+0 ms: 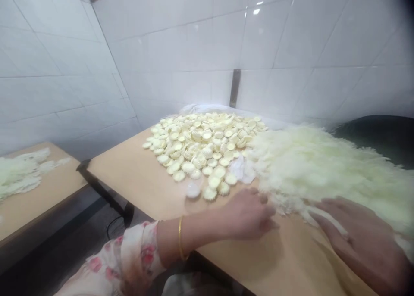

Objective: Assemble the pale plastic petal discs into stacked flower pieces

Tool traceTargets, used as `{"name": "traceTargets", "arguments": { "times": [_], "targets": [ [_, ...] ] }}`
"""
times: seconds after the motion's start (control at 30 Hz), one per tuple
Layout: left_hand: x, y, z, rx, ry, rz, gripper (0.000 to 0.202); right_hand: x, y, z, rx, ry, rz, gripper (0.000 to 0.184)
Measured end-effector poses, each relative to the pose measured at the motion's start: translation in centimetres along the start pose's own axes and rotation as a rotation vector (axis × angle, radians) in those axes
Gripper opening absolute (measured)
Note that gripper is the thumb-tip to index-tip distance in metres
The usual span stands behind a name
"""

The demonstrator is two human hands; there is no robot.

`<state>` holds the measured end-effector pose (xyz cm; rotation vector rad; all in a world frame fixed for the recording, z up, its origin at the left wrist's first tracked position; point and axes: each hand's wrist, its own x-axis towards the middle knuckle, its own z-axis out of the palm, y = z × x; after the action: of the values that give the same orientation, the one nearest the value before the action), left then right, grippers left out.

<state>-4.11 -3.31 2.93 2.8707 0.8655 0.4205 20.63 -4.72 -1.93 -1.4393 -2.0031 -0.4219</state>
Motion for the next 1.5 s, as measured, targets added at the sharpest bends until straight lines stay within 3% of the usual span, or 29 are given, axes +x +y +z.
{"name": "traceTargets", "arguments": {
  "times": [0.07,0.17,0.3,0.47,0.67,0.83,1.03,1.2,1.33,1.5],
  "targets": [
    [-2.9,0.4,0.6,-0.063,0.034,-0.02,0.025,0.9,-2.2,0.8,0.081,-0.057,-0.165,0.027],
    [-6.2,0.6,1.1,-0.145,0.102,-0.134,0.022,2.2,-5.5,2.2,0.156,-0.119,-0.275,0.023],
    [-9.0,0.3,1.3,-0.227,0.178,-0.256,0.022,4.0,-8.5,4.0,0.17,-0.176,-0.317,0.023],
    [-10.4,-0.4,1.9,-0.302,0.273,-0.359,0.017,6.5,-11.0,6.4,0.126,-0.153,-0.327,0.019],
    [-10.0,-0.8,1.9,-0.344,0.307,-0.361,0.015,7.9,-12.2,9.3,-0.006,-0.144,-0.375,0.019],
    [-9.6,-0.7,1.3,-0.33,0.315,-0.336,0.016,7.9,-11.9,8.3,0.082,-0.078,-0.321,0.017],
    [-9.6,-0.2,1.9,-0.341,0.36,-0.321,0.014,7.1,-11.8,7.7,0.136,-0.147,-0.326,0.02],
    [-9.7,0.2,2.1,-0.333,0.376,-0.318,0.014,6.2,-13.0,7.4,0.118,-0.161,-0.418,0.027],
    [-9.9,0.2,1.7,-0.323,0.363,-0.306,0.015,4.4,-13.2,5.6,0.094,-0.252,-0.491,0.026],
    [-8.8,-0.3,1.1,-0.278,0.311,-0.278,0.017,1.2,-11.9,2.8,0.155,-0.372,-0.407,0.021]
  ]
}}
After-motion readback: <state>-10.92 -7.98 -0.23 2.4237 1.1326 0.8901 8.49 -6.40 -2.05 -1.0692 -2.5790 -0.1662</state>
